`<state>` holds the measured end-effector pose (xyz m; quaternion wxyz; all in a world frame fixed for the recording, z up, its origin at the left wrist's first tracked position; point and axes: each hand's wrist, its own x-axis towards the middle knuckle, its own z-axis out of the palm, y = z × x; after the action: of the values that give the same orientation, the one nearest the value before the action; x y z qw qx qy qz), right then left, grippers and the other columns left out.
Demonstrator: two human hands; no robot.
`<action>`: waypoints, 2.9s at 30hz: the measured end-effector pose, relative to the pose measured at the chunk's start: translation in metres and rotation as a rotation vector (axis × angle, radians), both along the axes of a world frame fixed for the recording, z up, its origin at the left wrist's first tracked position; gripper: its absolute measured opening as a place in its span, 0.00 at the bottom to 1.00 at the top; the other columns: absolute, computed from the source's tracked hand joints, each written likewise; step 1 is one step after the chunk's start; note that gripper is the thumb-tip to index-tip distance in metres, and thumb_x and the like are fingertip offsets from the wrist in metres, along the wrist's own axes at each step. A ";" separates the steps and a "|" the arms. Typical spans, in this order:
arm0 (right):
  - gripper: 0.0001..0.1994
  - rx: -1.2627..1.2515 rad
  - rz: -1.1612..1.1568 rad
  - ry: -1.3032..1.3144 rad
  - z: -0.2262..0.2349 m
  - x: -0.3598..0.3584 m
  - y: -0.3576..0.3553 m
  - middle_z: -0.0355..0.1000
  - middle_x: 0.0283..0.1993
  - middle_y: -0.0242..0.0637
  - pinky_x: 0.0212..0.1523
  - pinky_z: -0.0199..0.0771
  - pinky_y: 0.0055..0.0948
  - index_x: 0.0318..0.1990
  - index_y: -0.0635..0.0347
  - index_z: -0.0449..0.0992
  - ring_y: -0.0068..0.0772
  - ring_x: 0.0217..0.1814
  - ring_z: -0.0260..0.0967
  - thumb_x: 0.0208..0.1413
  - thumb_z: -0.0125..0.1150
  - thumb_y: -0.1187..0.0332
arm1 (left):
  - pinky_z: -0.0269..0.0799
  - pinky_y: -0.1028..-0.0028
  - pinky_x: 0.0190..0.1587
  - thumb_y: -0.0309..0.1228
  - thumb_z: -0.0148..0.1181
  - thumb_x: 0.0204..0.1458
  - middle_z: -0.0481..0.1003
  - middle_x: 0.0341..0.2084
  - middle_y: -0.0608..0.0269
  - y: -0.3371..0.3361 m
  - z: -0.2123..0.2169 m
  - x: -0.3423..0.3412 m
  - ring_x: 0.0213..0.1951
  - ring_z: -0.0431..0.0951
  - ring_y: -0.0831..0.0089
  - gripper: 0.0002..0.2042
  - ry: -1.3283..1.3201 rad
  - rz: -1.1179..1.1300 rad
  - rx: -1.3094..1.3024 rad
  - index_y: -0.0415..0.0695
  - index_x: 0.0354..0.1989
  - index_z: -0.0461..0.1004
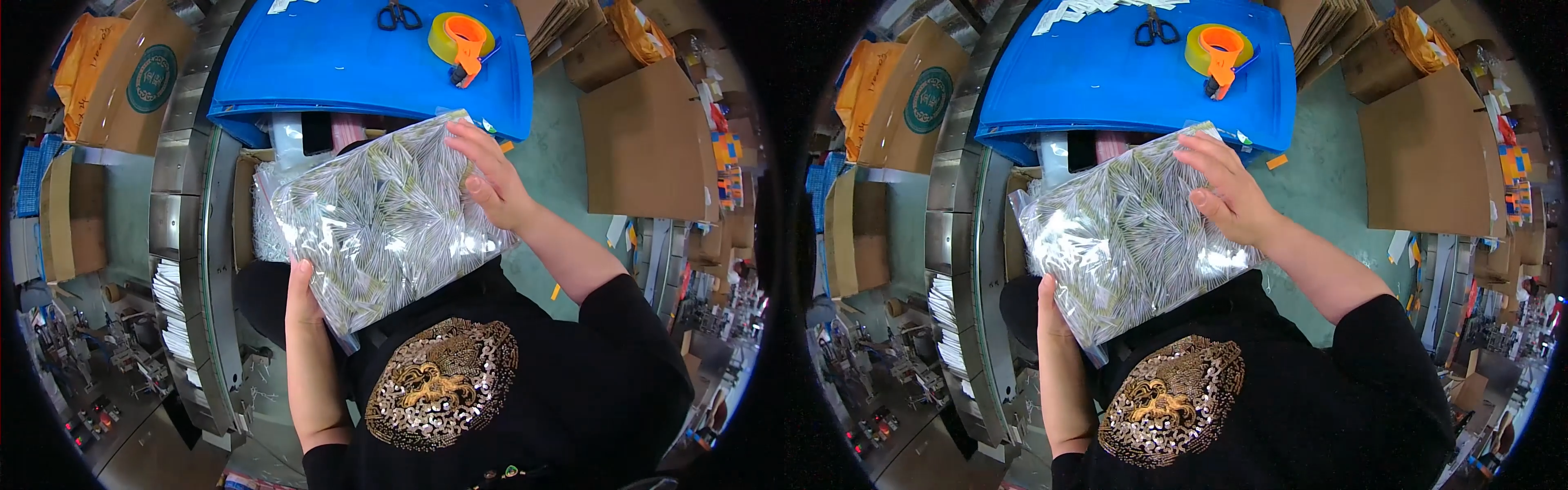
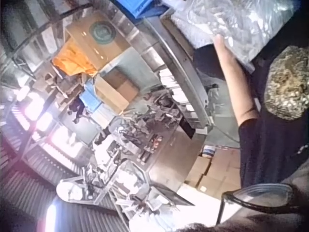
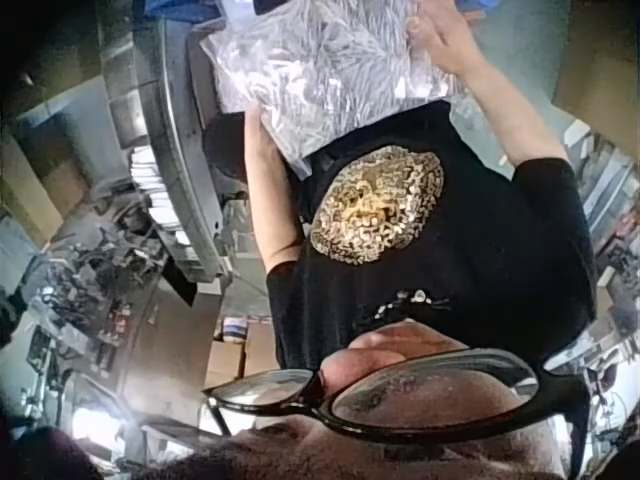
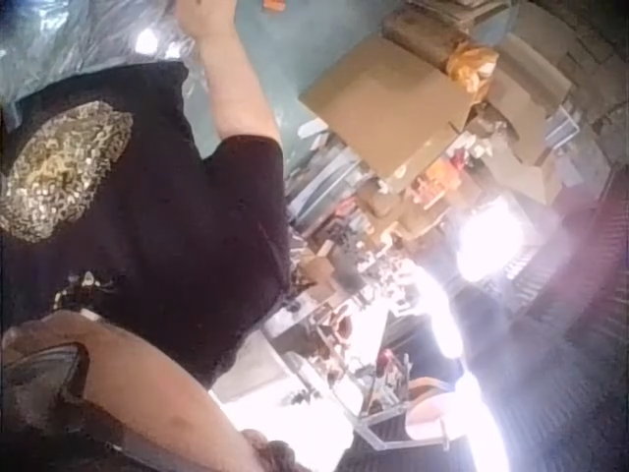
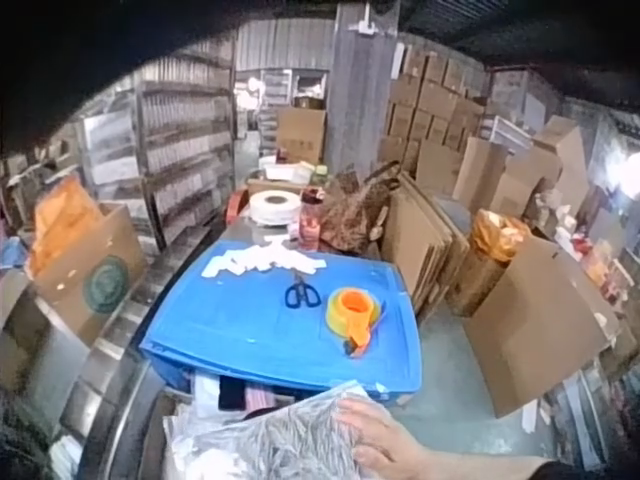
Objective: Packing manufactured goods from a conveyor belt into plastic bags and then into a shipping box.
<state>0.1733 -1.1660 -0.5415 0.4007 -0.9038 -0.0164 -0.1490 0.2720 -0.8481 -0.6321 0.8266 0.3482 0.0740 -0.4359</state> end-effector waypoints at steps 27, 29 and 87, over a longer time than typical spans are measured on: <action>0.37 -0.718 0.128 0.297 0.015 0.016 0.049 0.44 0.68 0.37 0.65 0.33 0.51 0.63 0.47 0.53 0.48 0.71 0.34 0.47 0.53 0.43 | 0.60 0.61 0.56 0.60 0.45 0.49 0.60 0.56 0.55 0.004 0.012 -0.002 0.54 0.65 0.61 0.39 -0.022 0.152 -0.078 0.45 0.63 0.48; 0.34 -0.602 0.180 0.404 0.027 0.028 0.040 0.53 0.64 0.40 0.64 0.43 0.46 0.61 0.53 0.58 0.48 0.67 0.46 0.46 0.58 0.53 | 0.61 0.59 0.56 0.63 0.33 0.51 0.61 0.56 0.52 0.011 0.024 -0.005 0.56 0.63 0.58 0.39 -0.074 0.066 0.147 0.41 0.61 0.52; 0.31 -0.354 1.199 1.978 0.309 -0.178 0.688 0.65 0.55 0.44 0.57 0.61 0.41 0.57 0.60 0.62 0.42 0.55 0.64 0.53 0.47 0.46 | 0.64 0.59 0.52 0.48 0.50 0.52 0.63 0.53 0.58 0.282 0.277 -0.520 0.52 0.66 0.62 0.30 0.170 2.121 -0.353 0.50 0.60 0.50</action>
<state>-0.0048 -0.4784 -0.2322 0.1136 -0.5168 -0.1417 0.8366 -0.2479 -0.5660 -0.3551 0.8134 -0.0490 0.3314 0.4755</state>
